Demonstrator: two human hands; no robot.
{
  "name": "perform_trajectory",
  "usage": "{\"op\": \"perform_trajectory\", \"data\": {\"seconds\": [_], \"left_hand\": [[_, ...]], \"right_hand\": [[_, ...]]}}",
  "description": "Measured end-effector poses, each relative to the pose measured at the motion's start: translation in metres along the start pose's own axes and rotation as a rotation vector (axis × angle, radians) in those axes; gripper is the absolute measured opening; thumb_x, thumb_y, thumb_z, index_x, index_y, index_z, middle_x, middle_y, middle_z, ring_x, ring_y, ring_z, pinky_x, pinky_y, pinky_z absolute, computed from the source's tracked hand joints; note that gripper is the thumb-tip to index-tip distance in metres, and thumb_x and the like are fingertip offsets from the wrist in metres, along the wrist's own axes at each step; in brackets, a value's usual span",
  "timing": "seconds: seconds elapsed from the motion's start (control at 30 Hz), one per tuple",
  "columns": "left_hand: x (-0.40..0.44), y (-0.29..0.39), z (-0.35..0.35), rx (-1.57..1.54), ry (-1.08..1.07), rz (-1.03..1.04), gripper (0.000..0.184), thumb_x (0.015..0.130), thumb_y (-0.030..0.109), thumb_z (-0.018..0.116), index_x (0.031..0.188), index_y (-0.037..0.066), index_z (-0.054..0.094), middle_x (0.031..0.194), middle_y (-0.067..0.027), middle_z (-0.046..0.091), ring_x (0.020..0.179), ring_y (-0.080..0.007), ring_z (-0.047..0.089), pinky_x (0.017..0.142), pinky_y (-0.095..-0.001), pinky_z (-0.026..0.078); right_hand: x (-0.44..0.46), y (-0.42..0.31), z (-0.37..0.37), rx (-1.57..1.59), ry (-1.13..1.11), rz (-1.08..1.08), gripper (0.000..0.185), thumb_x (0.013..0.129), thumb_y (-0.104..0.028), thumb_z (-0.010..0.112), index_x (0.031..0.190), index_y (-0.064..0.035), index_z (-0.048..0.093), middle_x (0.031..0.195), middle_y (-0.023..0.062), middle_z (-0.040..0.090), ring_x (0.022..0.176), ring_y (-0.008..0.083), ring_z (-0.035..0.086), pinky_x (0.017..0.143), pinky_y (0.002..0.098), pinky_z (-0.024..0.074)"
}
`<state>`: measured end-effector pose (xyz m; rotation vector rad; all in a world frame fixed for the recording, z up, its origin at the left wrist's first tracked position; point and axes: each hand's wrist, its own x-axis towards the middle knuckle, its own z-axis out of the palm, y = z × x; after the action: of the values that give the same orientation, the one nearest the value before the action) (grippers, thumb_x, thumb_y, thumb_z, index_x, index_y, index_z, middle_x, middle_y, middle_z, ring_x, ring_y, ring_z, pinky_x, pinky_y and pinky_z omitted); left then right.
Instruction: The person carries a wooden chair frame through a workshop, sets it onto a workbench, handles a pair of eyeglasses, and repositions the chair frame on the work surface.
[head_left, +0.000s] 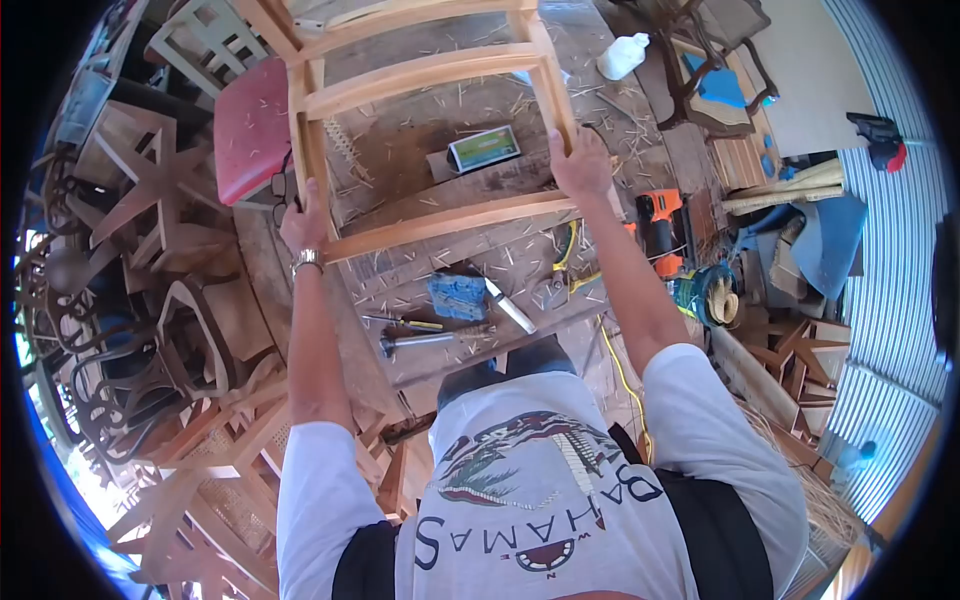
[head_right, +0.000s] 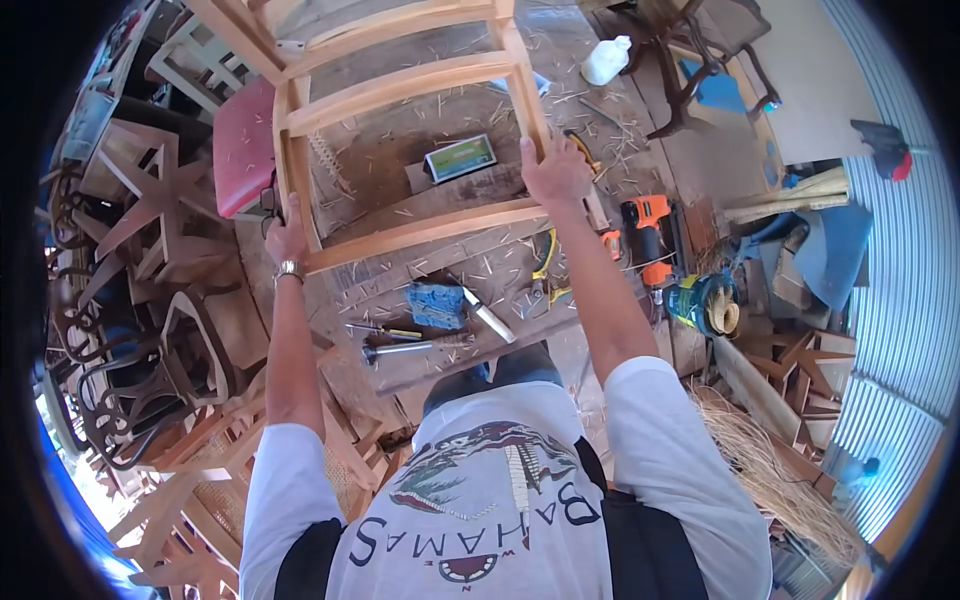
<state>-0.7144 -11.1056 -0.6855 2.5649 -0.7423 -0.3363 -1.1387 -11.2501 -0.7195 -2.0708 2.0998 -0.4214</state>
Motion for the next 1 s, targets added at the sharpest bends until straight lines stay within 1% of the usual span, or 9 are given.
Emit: {"op": "perform_trajectory", "data": {"seconds": [0.17, 0.3, 0.4, 0.47, 0.57, 0.63, 0.73, 0.83, 1.0], "left_hand": [[0.018, -0.023, 0.014, 0.02, 0.023, -0.005, 0.092, 0.076, 0.08, 0.055, 0.091, -0.01, 0.068, 0.095, -0.0314, 0.067, 0.096, -0.0427, 0.064, 0.089, -0.0456, 0.048], [0.02, -0.009, 0.011, -0.019, 0.016, -0.047, 0.096, 0.074, 0.082, 0.055, 0.097, -0.01, 0.067, 0.105, -0.0323, 0.066, 0.106, -0.0421, 0.062, 0.094, -0.0445, 0.046], [0.019, -0.005, 0.006, -0.068, -0.037, -0.02, 0.098, 0.072, 0.084, 0.055, 0.098, -0.01, 0.067, 0.107, -0.0324, 0.065, 0.107, -0.0418, 0.062, 0.095, -0.0447, 0.046], [0.027, -0.015, 0.013, -0.037, 0.008, -0.036, 0.098, 0.072, 0.084, 0.056, 0.097, -0.011, 0.066, 0.104, -0.0324, 0.066, 0.105, -0.0418, 0.063, 0.094, -0.0441, 0.046], [0.027, -0.015, 0.018, -0.081, -0.002, -0.04, 0.097, 0.072, 0.082, 0.058, 0.097, -0.011, 0.066, 0.101, -0.033, 0.066, 0.104, -0.0409, 0.064, 0.094, -0.0434, 0.047], [0.012, -0.009, 0.012, -0.139, -0.023, -0.043, 0.096, 0.072, 0.081, 0.058, 0.098, -0.011, 0.066, 0.1, -0.0331, 0.066, 0.104, -0.0408, 0.064, 0.094, -0.0435, 0.047], [0.015, -0.013, 0.022, -0.126, 0.044, -0.028, 0.091, 0.074, 0.079, 0.06, 0.093, -0.01, 0.068, 0.097, -0.0314, 0.067, 0.098, -0.0416, 0.065, 0.09, -0.0445, 0.049], [0.02, -0.004, 0.019, -0.141, 0.01, -0.03, 0.089, 0.075, 0.078, 0.059, 0.091, -0.009, 0.068, 0.098, -0.032, 0.067, 0.1, -0.0423, 0.064, 0.091, -0.0448, 0.048], [0.064, 0.009, 0.041, -0.084, 0.015, 0.004, 0.092, 0.075, 0.079, 0.057, 0.091, -0.011, 0.068, 0.096, -0.0334, 0.066, 0.1, -0.0425, 0.064, 0.09, -0.0458, 0.048]], "right_hand": [[0.001, -0.008, -0.007, 0.035, -0.049, 0.023, 0.065, 0.094, -0.059, 0.042, 0.117, 0.0006, 0.058, 0.112, 0.025, 0.063, 0.105, 0.0402, 0.061, 0.091, 0.0517, 0.046], [0.001, -0.014, -0.023, 0.13, -0.138, 0.052, 0.07, 0.091, -0.062, 0.048, 0.12, 0.001, 0.058, 0.106, 0.026, 0.066, 0.105, 0.0411, 0.062, 0.091, 0.0523, 0.0464], [0.001, -0.012, -0.021, 0.17, -0.146, 0.036, 0.069, 0.088, -0.06, 0.054, 0.122, -0.0009, 0.057, 0.101, 0.0272, 0.067, 0.101, 0.043, 0.063, 0.089, 0.0516, 0.0483], [0.018, 0.002, 0.009, 0.242, -0.135, -0.014, 0.065, 0.087, -0.056, 0.058, 0.122, -0.0019, 0.057, 0.099, 0.0285, 0.067, 0.099, 0.0448, 0.064, 0.087, 0.051, 0.0495], [0.013, 0.006, 0.002, 0.373, -0.063, -0.084, 0.056, 0.087, -0.046, 0.06, 0.12, -0.0004, 0.056, 0.097, 0.0299, 0.066, 0.096, 0.0461, 0.064, 0.086, 0.0501, 0.0499], [0.013, 0.008, -0.007, 0.366, -0.084, -0.063, 0.052, 0.088, -0.042, 0.06, 0.117, 0.0003, 0.056, 0.097, 0.0298, 0.066, 0.096, 0.0464, 0.063, 0.086, 0.0507, 0.0495], [0.015, 0.006, -0.008, 0.353, -0.096, -0.055, 0.047, 0.088, -0.038, 0.061, 0.113, 0.0021, 0.056, 0.096, 0.0301, 0.066, 0.095, 0.0465, 0.063, 0.085, 0.0511, 0.0492], [0.017, 0.001, -0.011, 0.43, -0.058, -0.065, 0.048, 0.088, -0.037, 0.06, 0.11, 0.005, 0.055, 0.095, 0.0312, 0.065, 0.094, 0.0464, 0.063, 0.086, 0.051, 0.049], [0.057, -0.003, 0.006, 0.29, -0.127, -0.057, 0.05, 0.089, -0.038, 0.057, 0.113, 0.0055, 0.055, 0.1, 0.0326, 0.064, 0.098, 0.0468, 0.062, 0.09, 0.0511, 0.0476]]}}
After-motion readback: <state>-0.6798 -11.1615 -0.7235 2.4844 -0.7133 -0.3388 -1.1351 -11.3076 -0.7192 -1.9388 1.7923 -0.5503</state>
